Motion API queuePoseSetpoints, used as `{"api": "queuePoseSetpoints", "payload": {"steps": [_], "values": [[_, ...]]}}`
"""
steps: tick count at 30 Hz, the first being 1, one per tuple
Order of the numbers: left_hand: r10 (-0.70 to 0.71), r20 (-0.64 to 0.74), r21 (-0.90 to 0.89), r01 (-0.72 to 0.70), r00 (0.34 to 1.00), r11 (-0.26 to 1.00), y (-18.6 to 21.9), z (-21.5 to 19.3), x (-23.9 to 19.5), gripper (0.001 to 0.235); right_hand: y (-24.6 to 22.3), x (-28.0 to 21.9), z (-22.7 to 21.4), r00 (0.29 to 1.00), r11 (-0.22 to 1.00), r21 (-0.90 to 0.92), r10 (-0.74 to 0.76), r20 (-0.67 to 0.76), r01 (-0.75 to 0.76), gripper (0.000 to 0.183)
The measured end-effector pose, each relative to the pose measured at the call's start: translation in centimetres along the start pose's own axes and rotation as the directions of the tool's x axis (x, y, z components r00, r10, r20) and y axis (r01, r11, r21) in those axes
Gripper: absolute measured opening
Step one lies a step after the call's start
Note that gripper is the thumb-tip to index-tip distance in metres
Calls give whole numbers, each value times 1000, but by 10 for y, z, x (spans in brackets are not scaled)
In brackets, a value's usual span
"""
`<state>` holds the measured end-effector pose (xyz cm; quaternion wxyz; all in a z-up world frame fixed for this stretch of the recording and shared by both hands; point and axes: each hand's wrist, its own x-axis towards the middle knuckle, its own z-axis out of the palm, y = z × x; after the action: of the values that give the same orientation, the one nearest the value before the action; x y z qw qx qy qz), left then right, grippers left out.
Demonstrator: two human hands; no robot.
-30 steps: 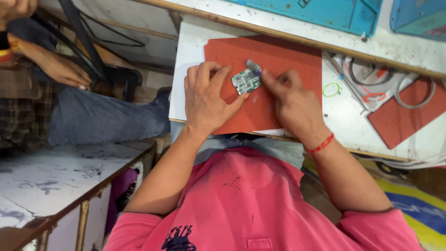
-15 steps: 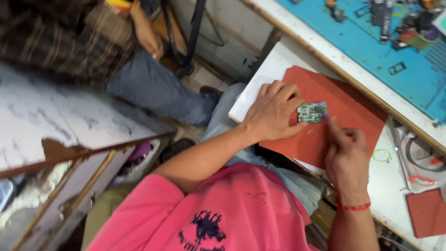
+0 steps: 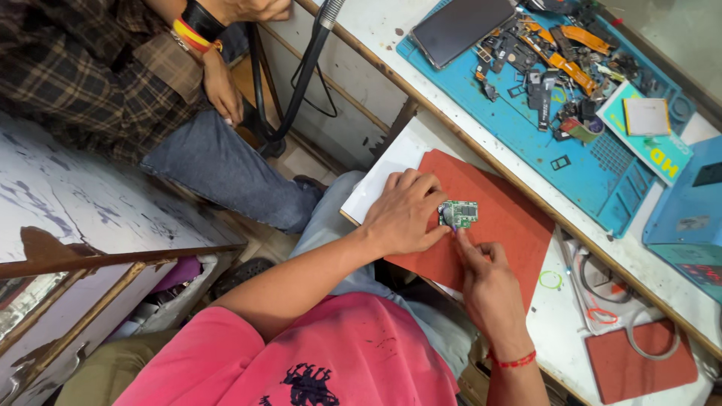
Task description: The person cleans a small green circuit board using a purple toothbrush. They hold the board on a red mat and scrub various components and surfaces with the brush. The person repeatedly scrubs the same areas and flips the board to clean different sides.
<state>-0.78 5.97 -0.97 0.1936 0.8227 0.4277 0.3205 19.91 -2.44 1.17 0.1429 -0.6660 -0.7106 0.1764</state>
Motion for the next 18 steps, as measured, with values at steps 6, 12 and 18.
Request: {"api": "queuePoseSetpoints", "payload": {"steps": [6, 12, 18], "values": [[16, 22, -47, -15, 1000, 999, -5, -2, 3, 42, -1, 11, 0, 993, 993, -97, 65, -102, -74, 49], [-32, 88, -34, 36, 996, 999, -10, 7, 10, 46, 1, 16, -1, 995, 1000, -20, 2, -95, -4, 44], [29, -31, -30, -30, 999, 999, -6, 5, -1, 46, -10, 1, -17, 996, 998, 10, -69, 64, 68, 51]]}}
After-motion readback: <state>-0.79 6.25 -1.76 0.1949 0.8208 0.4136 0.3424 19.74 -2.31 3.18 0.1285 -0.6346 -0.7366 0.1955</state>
